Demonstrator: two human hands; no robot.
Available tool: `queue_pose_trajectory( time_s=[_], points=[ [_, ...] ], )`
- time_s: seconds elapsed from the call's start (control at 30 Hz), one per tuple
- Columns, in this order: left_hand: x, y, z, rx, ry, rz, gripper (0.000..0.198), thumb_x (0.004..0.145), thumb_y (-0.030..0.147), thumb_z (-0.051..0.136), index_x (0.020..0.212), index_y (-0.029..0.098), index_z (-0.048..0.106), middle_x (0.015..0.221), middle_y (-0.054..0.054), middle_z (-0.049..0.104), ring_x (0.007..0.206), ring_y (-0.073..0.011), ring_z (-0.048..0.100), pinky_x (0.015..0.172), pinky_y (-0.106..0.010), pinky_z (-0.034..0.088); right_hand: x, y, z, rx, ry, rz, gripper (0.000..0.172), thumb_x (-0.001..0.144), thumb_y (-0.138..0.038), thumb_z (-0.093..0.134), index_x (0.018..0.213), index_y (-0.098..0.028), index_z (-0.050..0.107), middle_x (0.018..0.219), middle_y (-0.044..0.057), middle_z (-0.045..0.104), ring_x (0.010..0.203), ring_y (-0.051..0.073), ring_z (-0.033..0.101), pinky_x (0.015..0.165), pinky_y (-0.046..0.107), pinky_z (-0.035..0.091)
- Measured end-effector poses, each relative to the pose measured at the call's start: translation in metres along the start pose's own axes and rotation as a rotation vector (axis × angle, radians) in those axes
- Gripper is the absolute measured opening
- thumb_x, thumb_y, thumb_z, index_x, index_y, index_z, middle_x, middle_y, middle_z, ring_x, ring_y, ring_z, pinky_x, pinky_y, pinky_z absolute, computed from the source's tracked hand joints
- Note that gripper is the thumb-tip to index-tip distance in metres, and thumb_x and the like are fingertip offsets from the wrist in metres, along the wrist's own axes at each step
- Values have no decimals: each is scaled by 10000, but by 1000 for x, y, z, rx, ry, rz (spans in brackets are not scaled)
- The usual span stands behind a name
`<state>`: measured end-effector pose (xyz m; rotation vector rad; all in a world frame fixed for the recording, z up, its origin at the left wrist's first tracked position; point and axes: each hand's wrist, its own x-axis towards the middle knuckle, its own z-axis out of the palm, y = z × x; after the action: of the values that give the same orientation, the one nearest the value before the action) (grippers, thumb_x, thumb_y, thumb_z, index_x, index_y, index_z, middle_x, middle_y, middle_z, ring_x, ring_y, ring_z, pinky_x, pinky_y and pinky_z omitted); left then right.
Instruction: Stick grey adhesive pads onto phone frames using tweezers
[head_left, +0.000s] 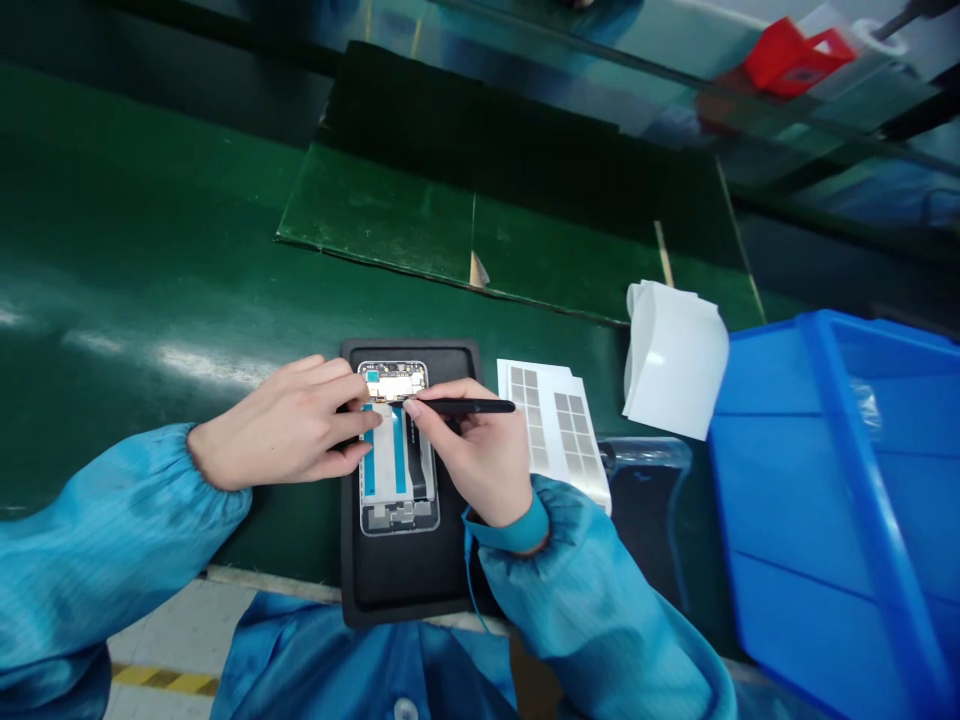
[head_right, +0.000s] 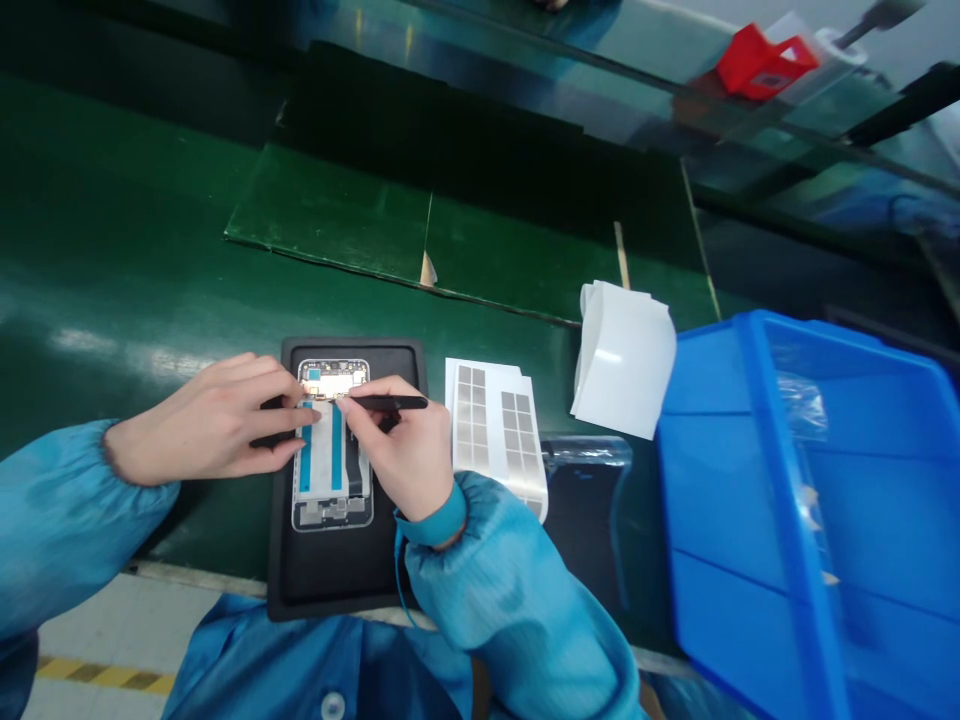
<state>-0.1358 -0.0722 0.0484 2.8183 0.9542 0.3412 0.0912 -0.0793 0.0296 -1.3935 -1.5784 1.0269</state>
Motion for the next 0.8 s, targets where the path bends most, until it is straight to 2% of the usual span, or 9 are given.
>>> queue_pose_trajectory(
  time_s=[0.17, 0.4, 0.57, 0.63, 0.7, 0.8],
  points=[
    [1, 4, 1, 48, -14, -48, 292, 948, 360, 555, 1121, 179, 705, 970, -78, 616, 831, -215, 504, 676, -349, 393, 0, 2, 0, 85, 49, 9, 77, 829, -259, 752, 848, -196, 712, 773, 14, 705, 645, 136, 657, 582, 257, 539],
    [3, 4, 0, 20, -49, 7, 258, 961, 320, 534, 1131, 230, 705, 942, -62, 585, 815, -207, 484, 678, -335, 368, 1, 3, 2, 130, 73, 29, 96, 816, -277, 758, 834, -197, 708, 759, 15, 703, 630, 135, 655, 568, 255, 537],
    [1, -2, 3, -99, 32, 16, 210, 960, 347, 554, 943, 234, 730, 891, -43, 597, 791, -178, 508, 686, -311, 380, 1, 2, 1, 145, 78, 29, 100, 809, -279, 763, 831, -200, 705, 762, 13, 710, 631, 134, 666, 567, 249, 547],
    [0, -3, 4, -109, 85, -62, 248, 963, 343, 539, 831, 206, 698, 839, -37, 600, 765, -166, 526, 673, -297, 382, 2, 1, 1, 165, 86, 34, 102, 805, -278, 768, 827, -200, 705, 769, 13, 714, 639, 136, 674, 572, 249, 558],
    [1, -3, 4, -71, 85, -214, 277, 947, 362, 543, 755, 185, 634, 752, -23, 590, 699, -156, 531, 647, -292, 376, 2, 1, 1, 187, 94, 39, 103, 797, -276, 773, 823, -201, 707, 780, 16, 717, 656, 142, 683, 586, 255, 573],
    [3, 2, 3, -11, -84, -498, 356, 905, 483, 552, 697, 194, 553, 602, 7, 551, 538, -148, 491, 551, -291, 306, 4, 1, 2, 226, 109, 46, 110, 778, -269, 785, 806, -200, 705, 777, 13, 714, 674, 149, 693, 611, 265, 589]
  ],
)
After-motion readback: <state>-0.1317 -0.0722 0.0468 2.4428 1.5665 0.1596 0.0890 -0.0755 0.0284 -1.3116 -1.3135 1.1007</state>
